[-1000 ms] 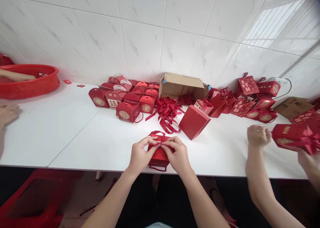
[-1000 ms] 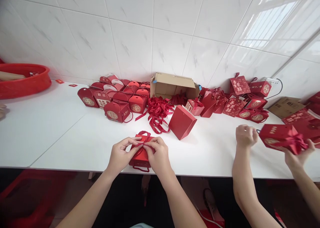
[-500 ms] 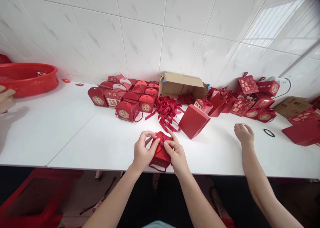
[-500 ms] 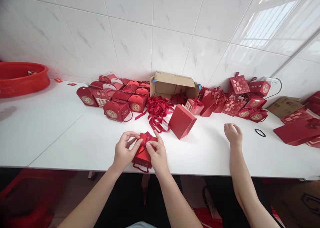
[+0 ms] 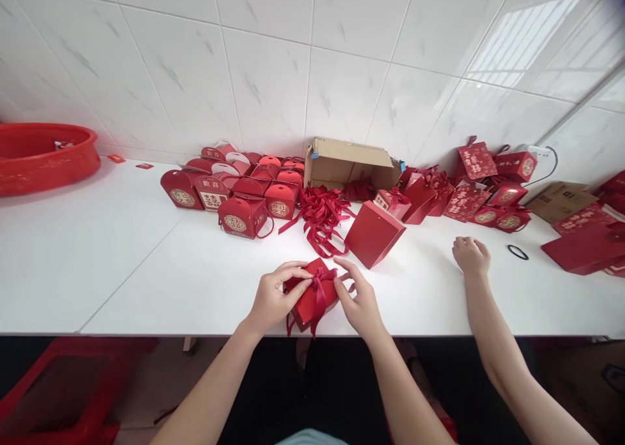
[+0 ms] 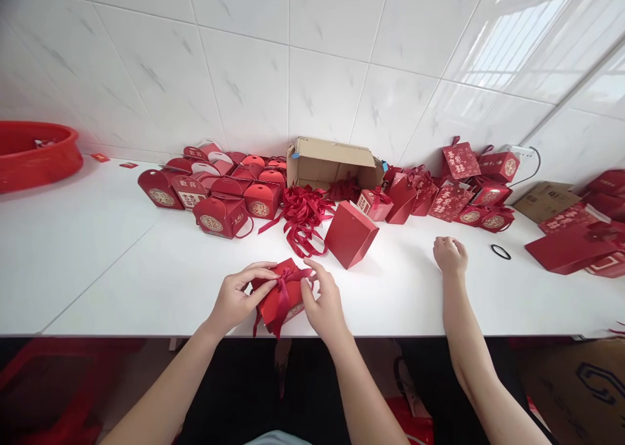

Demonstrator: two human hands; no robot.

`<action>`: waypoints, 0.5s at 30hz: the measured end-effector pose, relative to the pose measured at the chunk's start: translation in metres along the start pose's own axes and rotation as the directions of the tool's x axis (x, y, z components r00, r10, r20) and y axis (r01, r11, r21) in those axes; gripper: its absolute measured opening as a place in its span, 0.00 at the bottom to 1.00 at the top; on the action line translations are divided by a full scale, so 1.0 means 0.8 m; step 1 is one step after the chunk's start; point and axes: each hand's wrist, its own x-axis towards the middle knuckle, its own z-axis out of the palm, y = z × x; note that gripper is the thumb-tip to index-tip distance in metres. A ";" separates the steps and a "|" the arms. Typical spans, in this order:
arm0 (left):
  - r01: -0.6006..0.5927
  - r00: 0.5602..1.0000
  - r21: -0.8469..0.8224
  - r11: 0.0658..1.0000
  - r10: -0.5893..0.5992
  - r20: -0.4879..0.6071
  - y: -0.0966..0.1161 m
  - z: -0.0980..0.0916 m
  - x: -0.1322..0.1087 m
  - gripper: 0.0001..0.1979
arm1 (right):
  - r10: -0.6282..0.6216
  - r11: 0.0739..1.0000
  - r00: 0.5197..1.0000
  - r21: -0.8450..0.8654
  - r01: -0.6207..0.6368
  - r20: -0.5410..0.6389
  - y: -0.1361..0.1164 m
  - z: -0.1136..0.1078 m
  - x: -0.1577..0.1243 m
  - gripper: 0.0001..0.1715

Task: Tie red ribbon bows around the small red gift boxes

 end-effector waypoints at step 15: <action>-0.104 0.990 0.077 0.992 0.095 0.104 0.007 -0.014 0.009 0.05 | -0.061 0.910 0.920 -0.358 0.211 0.388 -0.056 -0.062 0.030 0.18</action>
